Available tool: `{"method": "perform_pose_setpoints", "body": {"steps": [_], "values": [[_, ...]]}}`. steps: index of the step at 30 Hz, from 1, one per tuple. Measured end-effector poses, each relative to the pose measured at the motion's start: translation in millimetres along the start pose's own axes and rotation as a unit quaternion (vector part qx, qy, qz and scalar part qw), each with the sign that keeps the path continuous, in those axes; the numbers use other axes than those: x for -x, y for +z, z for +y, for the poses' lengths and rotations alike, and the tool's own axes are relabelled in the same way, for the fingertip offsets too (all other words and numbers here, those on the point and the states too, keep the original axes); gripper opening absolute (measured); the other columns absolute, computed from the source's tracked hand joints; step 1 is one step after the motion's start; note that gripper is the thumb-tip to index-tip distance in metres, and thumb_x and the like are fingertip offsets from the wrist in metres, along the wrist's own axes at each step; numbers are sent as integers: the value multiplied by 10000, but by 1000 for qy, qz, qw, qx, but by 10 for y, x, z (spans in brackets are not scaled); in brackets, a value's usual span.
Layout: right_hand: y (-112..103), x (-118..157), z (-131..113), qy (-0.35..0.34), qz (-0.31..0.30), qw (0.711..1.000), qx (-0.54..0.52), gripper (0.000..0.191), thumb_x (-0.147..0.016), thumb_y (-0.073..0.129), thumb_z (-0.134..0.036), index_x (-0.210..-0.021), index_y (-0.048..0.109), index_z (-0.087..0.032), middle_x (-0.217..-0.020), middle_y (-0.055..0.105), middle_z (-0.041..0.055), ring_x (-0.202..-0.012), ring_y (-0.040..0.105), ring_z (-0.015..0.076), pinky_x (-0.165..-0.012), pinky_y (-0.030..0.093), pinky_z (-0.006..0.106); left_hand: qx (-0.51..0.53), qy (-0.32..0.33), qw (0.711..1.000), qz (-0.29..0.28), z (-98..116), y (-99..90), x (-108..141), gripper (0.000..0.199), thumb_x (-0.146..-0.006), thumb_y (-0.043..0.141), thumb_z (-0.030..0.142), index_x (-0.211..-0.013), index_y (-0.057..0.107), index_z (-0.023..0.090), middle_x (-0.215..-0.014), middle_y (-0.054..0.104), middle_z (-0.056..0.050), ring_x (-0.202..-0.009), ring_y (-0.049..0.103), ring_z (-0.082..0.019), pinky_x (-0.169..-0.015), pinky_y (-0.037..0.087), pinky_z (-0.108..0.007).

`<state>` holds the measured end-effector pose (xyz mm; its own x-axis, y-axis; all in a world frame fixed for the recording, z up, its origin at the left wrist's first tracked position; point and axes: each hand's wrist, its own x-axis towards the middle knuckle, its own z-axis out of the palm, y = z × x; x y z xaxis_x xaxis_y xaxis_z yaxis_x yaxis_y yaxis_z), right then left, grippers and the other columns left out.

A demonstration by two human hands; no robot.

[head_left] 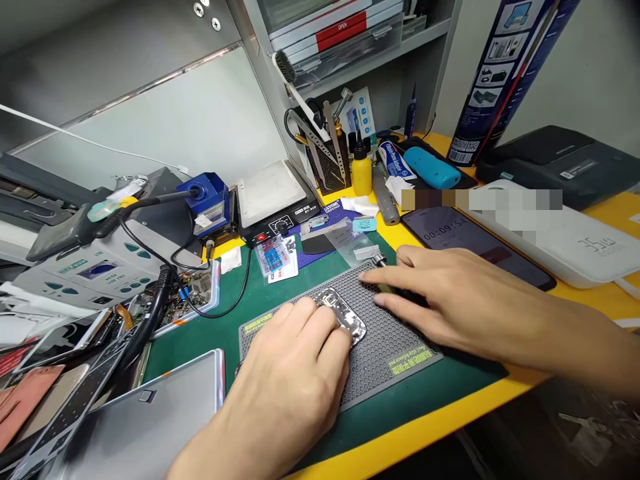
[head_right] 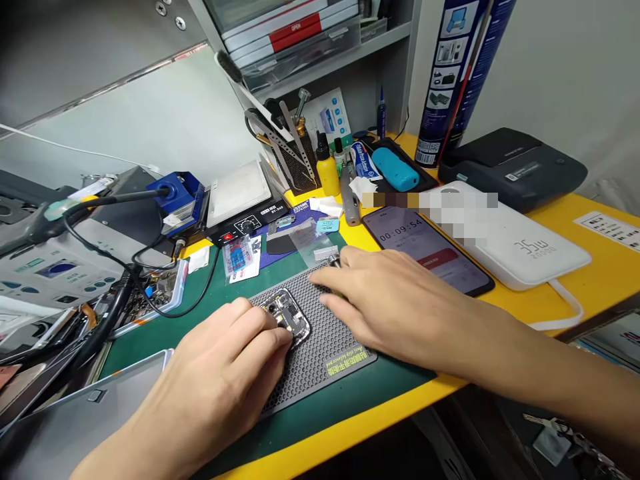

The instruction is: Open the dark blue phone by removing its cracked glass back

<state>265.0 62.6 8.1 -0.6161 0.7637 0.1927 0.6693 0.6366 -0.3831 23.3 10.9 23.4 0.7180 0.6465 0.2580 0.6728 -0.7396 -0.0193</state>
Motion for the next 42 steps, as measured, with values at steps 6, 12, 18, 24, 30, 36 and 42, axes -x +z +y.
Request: {"method": "perform_pose_setpoints", "body": {"steps": [6,12,18,24,30,36,42], "values": [[51,26,-143,-121,-68,990,-19,244,-1020,476,-260,-1105,705,-260,-839,503,22,-681,467,152,-610,321,293,-4,2,1000,6,-26,31,13,123,-924,565,82,-855,644,147,-773,539,-47,-719,402,-203,-601,346,-362],[152,156,-130,-162,-19,985,52,248,-971,476,-162,-1100,683,-207,-804,496,30,-656,420,173,-586,260,332,0,12,1000,20,-37,53,33,143,-925,566,89,-817,630,158,-747,529,-29,-714,382,-198,-592,311,-375],[169,160,-122,-174,-18,983,51,236,-970,459,-155,-1033,682,-199,-795,502,31,-652,417,179,-579,248,348,5,10,1000,24,-48,68,23,163,-924,567,100,-783,611,169,-737,528,-18,-710,375,-199,-582,277,-394],[172,166,-127,-154,-29,987,42,238,-982,452,-169,-1058,671,-221,-824,514,33,-689,448,185,-601,278,342,1,5,1000,24,-49,74,54,176,-927,570,114,-768,588,186,-729,525,-13,-709,378,-202,-583,265,-397],[176,185,-124,-148,-34,988,33,221,-966,465,-158,-1026,666,-227,-821,512,30,-675,443,179,-593,272,337,-3,3,999,35,-38,86,41,220,-928,569,122,-725,536,201,-714,506,-11,-701,375,-200,-579,260,-397],[174,170,-127,-144,-50,988,31,234,-972,453,-155,-1051,662,-224,-835,505,29,-689,442,182,-594,270,343,-8,-2,999,49,-24,99,46,242,-913,579,107,-706,503,206,-708,490,-12,-699,378,-194,-582,260,-390],[176,150,-132,-169,-18,985,15,262,-988,453,-160,-1132,670,-189,-851,522,38,-731,452,191,-621,310,333,41,-45,998,7,-24,37,38,116,-929,556,135,-827,583,184,-790,561,-32,-749,448,-206,-625,371,-383]]}}
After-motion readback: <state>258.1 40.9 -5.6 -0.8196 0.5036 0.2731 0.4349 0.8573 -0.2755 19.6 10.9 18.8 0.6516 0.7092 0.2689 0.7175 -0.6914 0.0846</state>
